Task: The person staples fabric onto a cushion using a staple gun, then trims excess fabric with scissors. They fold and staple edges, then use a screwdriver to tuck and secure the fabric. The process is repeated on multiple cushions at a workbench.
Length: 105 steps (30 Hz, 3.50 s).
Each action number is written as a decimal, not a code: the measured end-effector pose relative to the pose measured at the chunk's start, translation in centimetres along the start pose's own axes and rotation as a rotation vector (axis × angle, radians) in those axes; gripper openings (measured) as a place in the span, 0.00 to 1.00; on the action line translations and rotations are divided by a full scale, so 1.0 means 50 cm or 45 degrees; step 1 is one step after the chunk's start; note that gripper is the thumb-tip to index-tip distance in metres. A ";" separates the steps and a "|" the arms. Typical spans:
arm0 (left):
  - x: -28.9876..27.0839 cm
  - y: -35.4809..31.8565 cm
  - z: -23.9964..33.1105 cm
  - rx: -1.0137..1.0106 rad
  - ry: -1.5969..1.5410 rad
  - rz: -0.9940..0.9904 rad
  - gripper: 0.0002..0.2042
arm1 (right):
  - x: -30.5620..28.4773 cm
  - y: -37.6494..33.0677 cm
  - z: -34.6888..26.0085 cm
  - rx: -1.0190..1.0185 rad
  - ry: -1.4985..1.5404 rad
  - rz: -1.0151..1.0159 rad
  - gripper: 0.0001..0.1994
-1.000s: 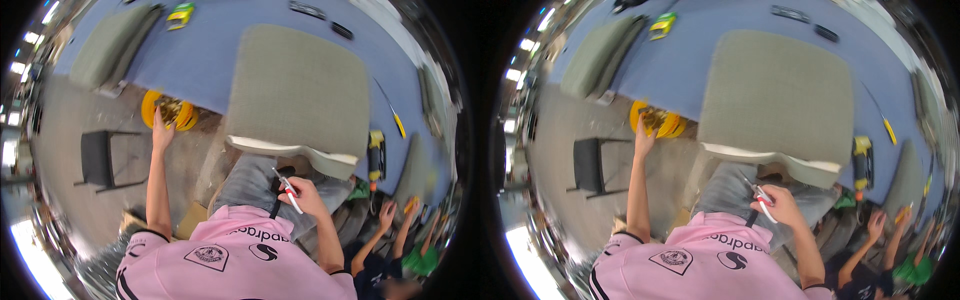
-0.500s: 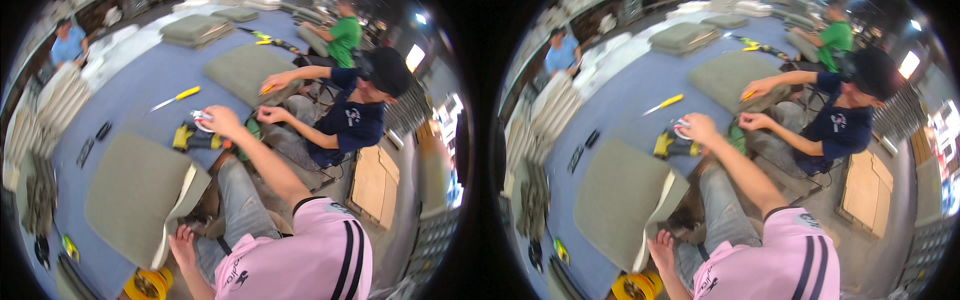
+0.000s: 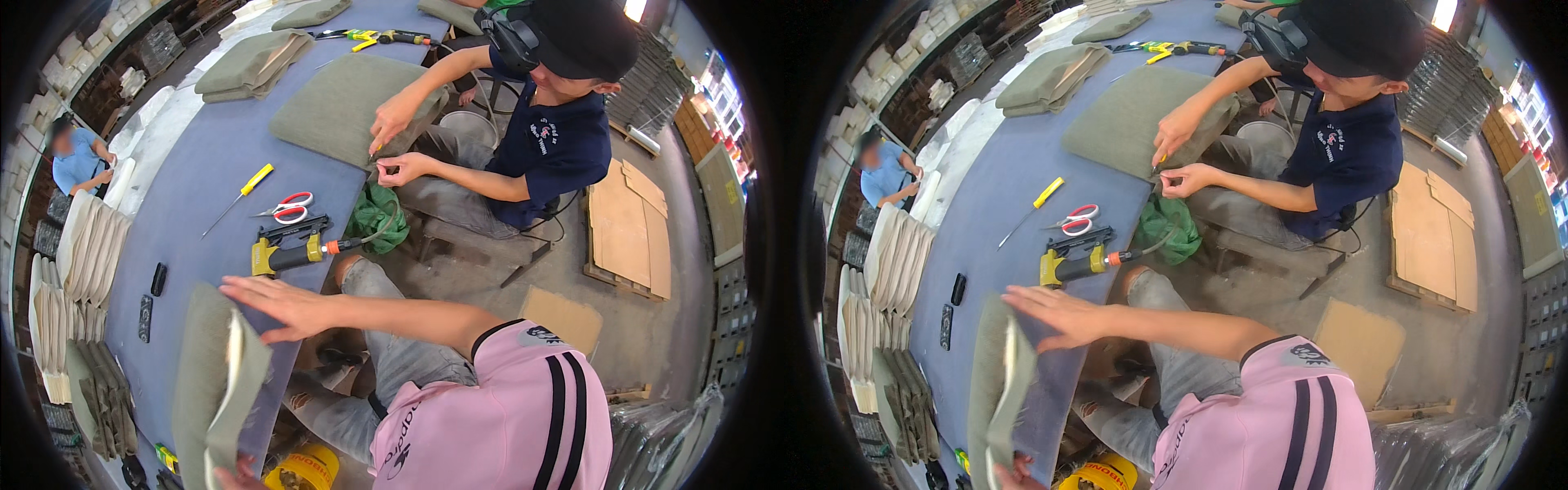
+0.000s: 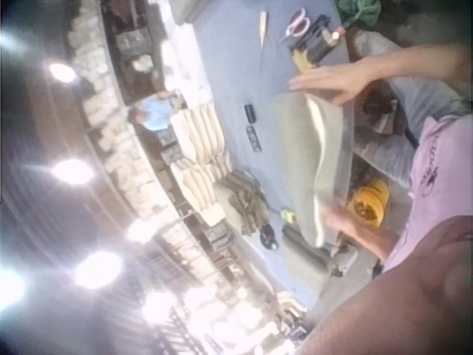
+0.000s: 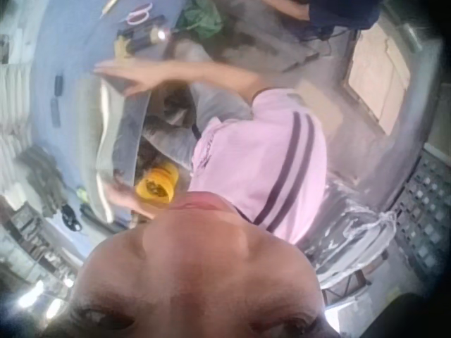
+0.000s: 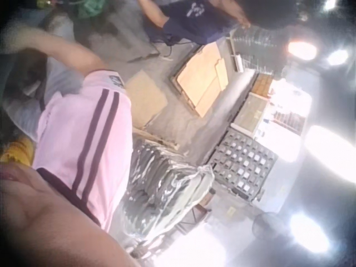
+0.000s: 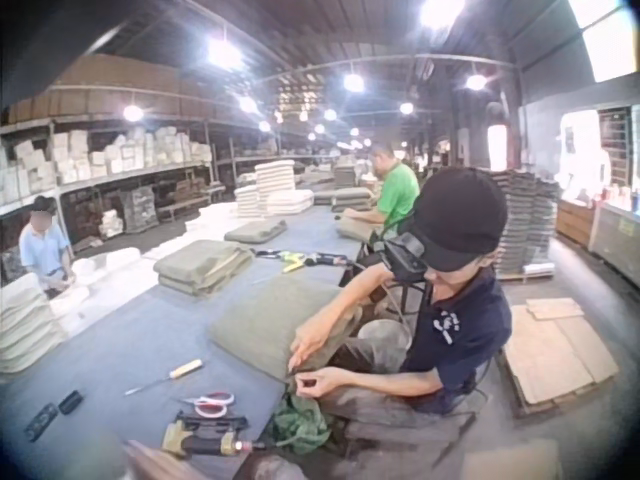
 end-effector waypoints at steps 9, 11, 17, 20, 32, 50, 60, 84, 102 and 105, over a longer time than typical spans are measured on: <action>-0.240 0.102 0.206 -0.403 -1.246 0.685 0.21 | 0.012 0.146 -0.192 -0.170 0.634 0.500 0.43; -0.227 0.126 0.208 -0.377 -1.376 0.686 0.20 | 0.022 0.142 -0.181 -0.099 0.564 0.528 0.42; -0.118 0.169 0.359 0.515 -0.721 0.421 0.16 | 0.032 0.187 -0.145 0.066 0.525 0.565 0.38; -0.039 0.226 0.529 1.221 0.038 0.101 0.06 | 0.031 0.204 -0.133 0.198 0.531 0.514 0.38; -0.041 0.385 0.754 1.492 0.785 0.197 0.14 | -0.011 0.193 -0.161 0.171 0.733 0.495 0.22; -0.067 0.305 0.762 1.752 1.061 0.510 0.07 | -0.084 0.218 -0.231 -0.166 0.865 0.449 0.12; -0.084 0.274 0.764 1.833 1.101 0.519 0.11 | -0.084 0.195 -0.238 -0.146 1.003 0.417 0.10; -0.096 0.295 0.752 1.665 0.773 0.318 0.16 | -0.055 0.191 -0.264 -0.130 1.073 0.509 0.13; -0.057 0.420 0.734 0.819 -0.154 -0.886 0.17 | -0.071 0.192 -0.295 -0.171 1.013 0.543 0.23; -0.018 0.430 0.698 0.189 -0.461 -1.230 0.19 | -0.066 0.188 -0.286 -0.040 1.014 0.592 0.28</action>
Point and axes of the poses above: each hand's wrist, its own y-axis towards the middle knuckle, its own x-axis out of the palm, z = x × y, the point moved 4 cm from there along y, towards the middle knuckle, and after that the axes turned 6 degrees about z, right-handed, at the moved point
